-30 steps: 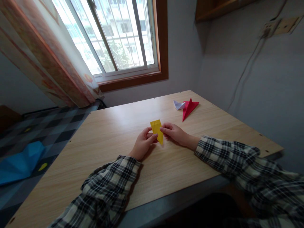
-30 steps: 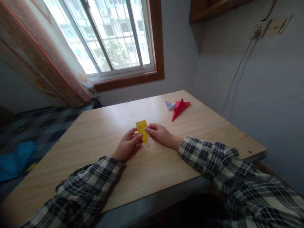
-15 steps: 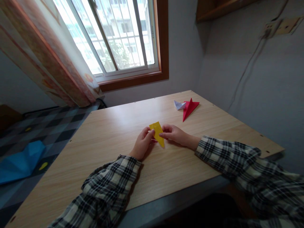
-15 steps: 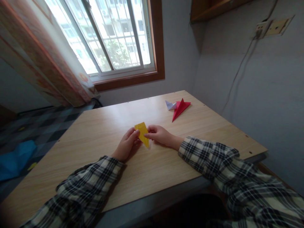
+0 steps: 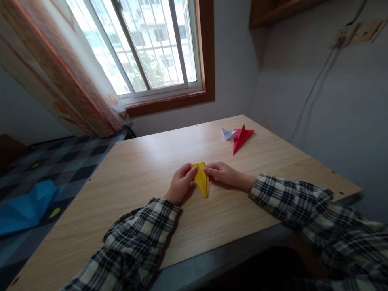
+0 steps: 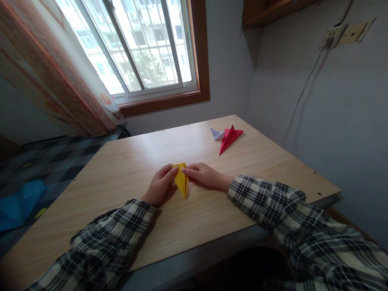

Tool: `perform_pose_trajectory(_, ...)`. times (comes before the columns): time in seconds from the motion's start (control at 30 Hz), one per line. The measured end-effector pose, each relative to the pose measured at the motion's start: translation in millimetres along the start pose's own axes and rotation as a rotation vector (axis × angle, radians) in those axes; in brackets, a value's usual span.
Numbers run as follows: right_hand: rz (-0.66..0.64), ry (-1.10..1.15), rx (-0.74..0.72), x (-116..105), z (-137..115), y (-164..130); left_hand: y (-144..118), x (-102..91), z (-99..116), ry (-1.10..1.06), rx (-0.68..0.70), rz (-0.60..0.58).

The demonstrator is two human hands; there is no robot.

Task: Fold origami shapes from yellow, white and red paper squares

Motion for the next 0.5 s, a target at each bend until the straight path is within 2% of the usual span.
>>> perform_pose_trajectory(0.3,0.095,0.017,0.005,-1.2,6.9,-1.0,-1.8,2.9,3.2,0.043,-0.005,-0.023)
perform_pose_trajectory(0.5,0.057,0.035,-0.001,3.5,7.1,-1.4,0.0,3.6,-1.6,0.027,-0.049,-0.069)
Point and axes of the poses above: each hand's wrist, its own y-axis towards the middle knuckle, its own x-axis out of the palm, z = x × y, the point moved 6 cm from there along y, towards the middle knuckle, and after that the axes turned 11 degrees about -x, right-handed, at the moved point
